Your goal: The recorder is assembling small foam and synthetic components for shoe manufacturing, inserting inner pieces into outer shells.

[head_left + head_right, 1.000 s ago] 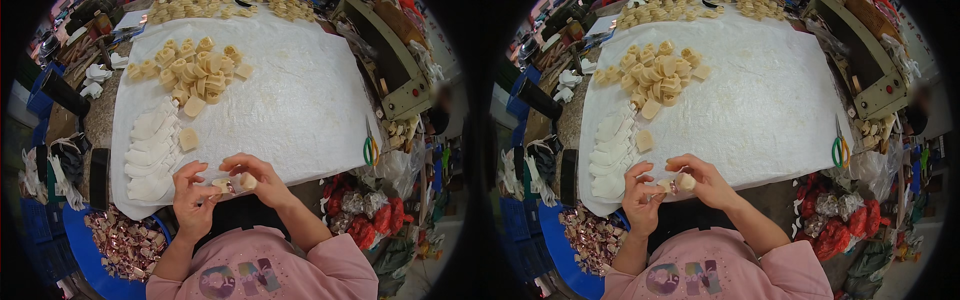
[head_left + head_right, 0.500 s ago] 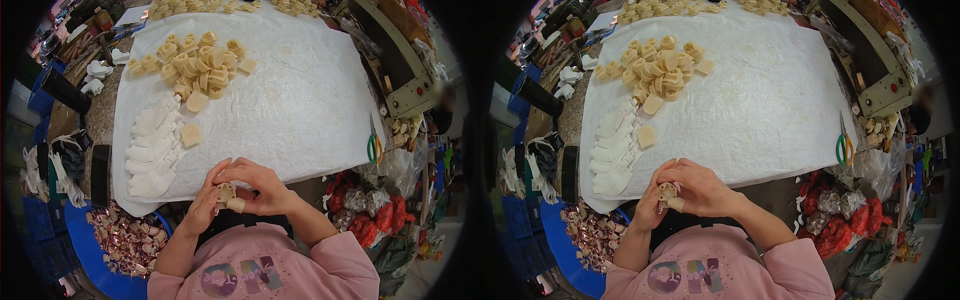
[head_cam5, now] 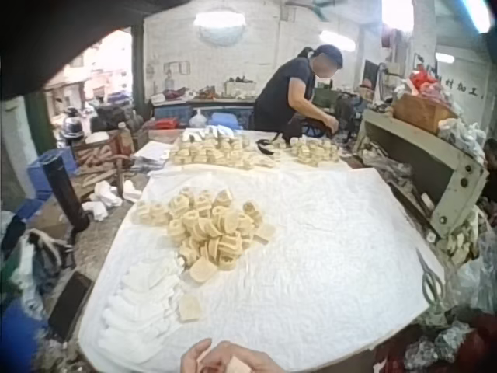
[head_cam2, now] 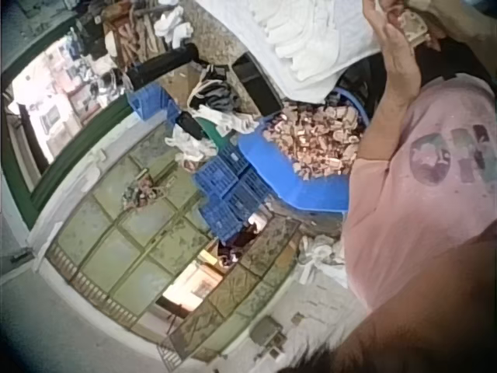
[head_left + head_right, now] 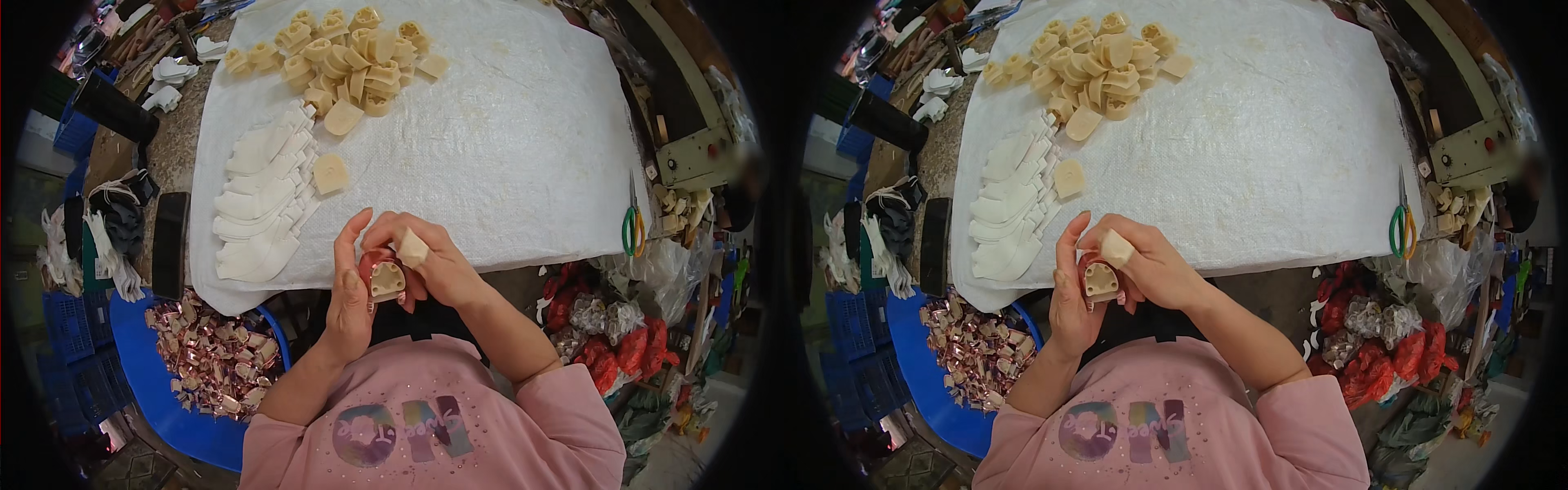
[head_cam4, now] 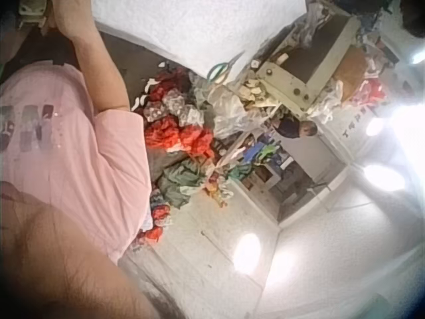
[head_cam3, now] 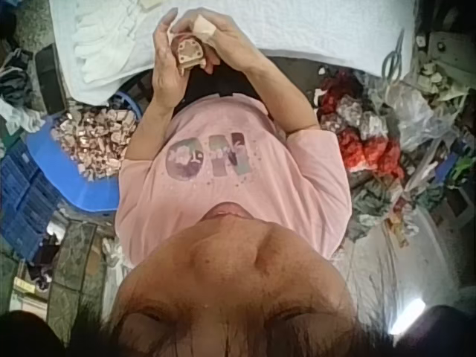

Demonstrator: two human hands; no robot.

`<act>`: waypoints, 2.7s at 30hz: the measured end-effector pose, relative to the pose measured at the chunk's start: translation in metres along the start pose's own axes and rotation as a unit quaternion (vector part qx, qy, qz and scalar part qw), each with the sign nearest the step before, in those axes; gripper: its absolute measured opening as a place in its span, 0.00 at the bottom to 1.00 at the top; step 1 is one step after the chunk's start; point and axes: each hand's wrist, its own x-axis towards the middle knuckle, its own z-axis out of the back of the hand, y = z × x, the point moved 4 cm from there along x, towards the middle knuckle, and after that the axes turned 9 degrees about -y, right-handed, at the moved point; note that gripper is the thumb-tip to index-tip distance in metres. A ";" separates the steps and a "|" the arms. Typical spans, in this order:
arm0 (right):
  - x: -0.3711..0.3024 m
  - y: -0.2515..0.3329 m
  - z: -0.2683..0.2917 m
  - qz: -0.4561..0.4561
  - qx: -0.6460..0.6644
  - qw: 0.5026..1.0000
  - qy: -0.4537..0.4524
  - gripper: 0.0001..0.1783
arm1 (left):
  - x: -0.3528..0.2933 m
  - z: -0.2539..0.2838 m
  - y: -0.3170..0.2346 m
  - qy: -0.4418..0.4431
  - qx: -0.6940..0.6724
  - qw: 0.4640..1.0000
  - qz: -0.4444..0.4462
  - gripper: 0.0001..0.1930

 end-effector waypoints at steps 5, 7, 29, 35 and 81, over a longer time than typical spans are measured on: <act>0.004 0.002 -0.007 -0.018 -0.024 0.998 0.050 0.09 | -0.006 -0.006 -0.008 -0.025 0.118 0.989 -0.091 0.38; 0.005 -0.002 -0.011 0.176 -0.040 0.981 0.068 0.07 | -0.006 -0.004 -0.007 -0.014 0.125 0.986 -0.114 0.36; -0.016 -0.026 -0.014 0.170 -0.102 0.978 -0.068 0.18 | -0.002 0.011 0.005 -0.070 0.027 0.996 -0.043 0.25; -0.011 -0.021 -0.006 0.064 -0.054 0.996 -0.016 0.22 | 0.006 0.016 0.010 -0.036 -0.134 0.990 0.032 0.40; -0.008 0.014 0.003 0.047 -0.391 0.914 -0.097 0.17 | 0.005 0.012 -0.001 0.019 0.394 0.879 -0.269 0.47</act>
